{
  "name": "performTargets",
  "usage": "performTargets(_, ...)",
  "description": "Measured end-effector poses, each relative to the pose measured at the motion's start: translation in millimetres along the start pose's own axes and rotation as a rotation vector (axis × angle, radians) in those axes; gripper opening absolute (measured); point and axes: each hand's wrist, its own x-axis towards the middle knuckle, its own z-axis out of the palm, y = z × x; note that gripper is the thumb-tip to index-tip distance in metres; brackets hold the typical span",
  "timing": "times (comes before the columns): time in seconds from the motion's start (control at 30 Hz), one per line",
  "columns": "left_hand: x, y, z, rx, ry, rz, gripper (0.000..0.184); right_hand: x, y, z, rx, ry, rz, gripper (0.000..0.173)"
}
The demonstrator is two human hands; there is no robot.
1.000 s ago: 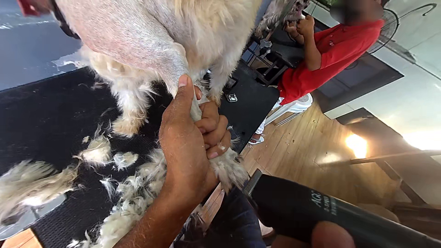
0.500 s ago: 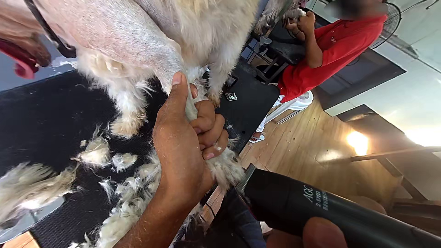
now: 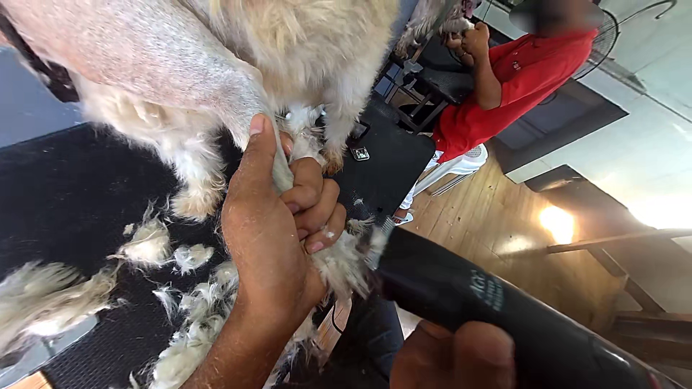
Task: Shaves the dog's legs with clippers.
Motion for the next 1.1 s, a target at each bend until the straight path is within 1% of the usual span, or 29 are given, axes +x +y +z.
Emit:
performTargets(0.03,0,0,0,0.006,0.008,0.003,0.047,0,-2,1,-0.014,0.044,0.014,0.03)
performTargets(0.1,1,0,0,0.008,0.018,0.006,0.047,1,-3,-8,-0.044,0.049,-0.001,0.032)
performTargets(0.13,1,-1,1,0.008,0.025,0.007,0.047,1,-3,-17,-0.053,0.019,-0.012,0.034)
performTargets(0.2,1,0,0,0.014,0.03,0.004,0.048,2,-5,-33,-0.082,-0.094,-0.025,0.035)
performTargets(0.27,0,-1,1,0.011,0.022,0.002,0.047,2,-6,-39,-0.073,-0.176,-0.054,0.033)
performTargets(0.33,-1,-1,1,0.008,0.022,0.006,0.047,-1,-8,-27,0.034,-0.144,-0.018,0.032)
performTargets(0.4,-1,0,0,0.005,0.021,0.011,0.047,-2,-10,-19,0.075,-0.144,-0.021,0.035)
performTargets(0.47,-2,0,1,0.014,0.03,0.008,0.047,1,-12,-15,0.018,-0.195,-0.095,0.035)
performTargets(0.53,-3,0,2,0.025,0.035,0.005,0.046,4,-18,-13,-0.107,-0.266,-0.151,0.037)
performTargets(0.6,-3,0,2,0.042,0.029,0.013,0.046,4,-19,-11,-0.025,-0.272,-0.124,0.038)
performTargets(0.7,-3,0,2,0.049,0.003,0.02,0.045,5,-14,-6,0.008,-0.282,-0.135,0.032)
performTargets(0.77,-3,1,2,0.06,-0.013,0.014,0.046,7,-12,-2,0.034,-0.285,-0.11,0.033)
performTargets(0.83,-4,2,1,0.065,-0.033,0.01,0.047,8,-11,2,0.118,-0.319,-0.049,0.037)
performTargets(0.9,-3,2,1,0.041,-0.034,0.018,0.047,12,-7,-1,0.161,-0.326,-0.076,0.04)
performTargets(0.97,-2,3,2,0.008,-0.011,0.022,0.045,15,-3,-12,0.114,-0.318,-0.135,0.04)
performTargets(1.03,-3,1,3,-0.009,0.002,0.02,0.043,16,-3,-18,0.171,-0.295,-0.125,0.037)
performTargets(1.1,-5,-3,5,-0.016,-0.004,0.008,0.042,16,-5,-16,0.165,-0.323,-0.138,0.036)
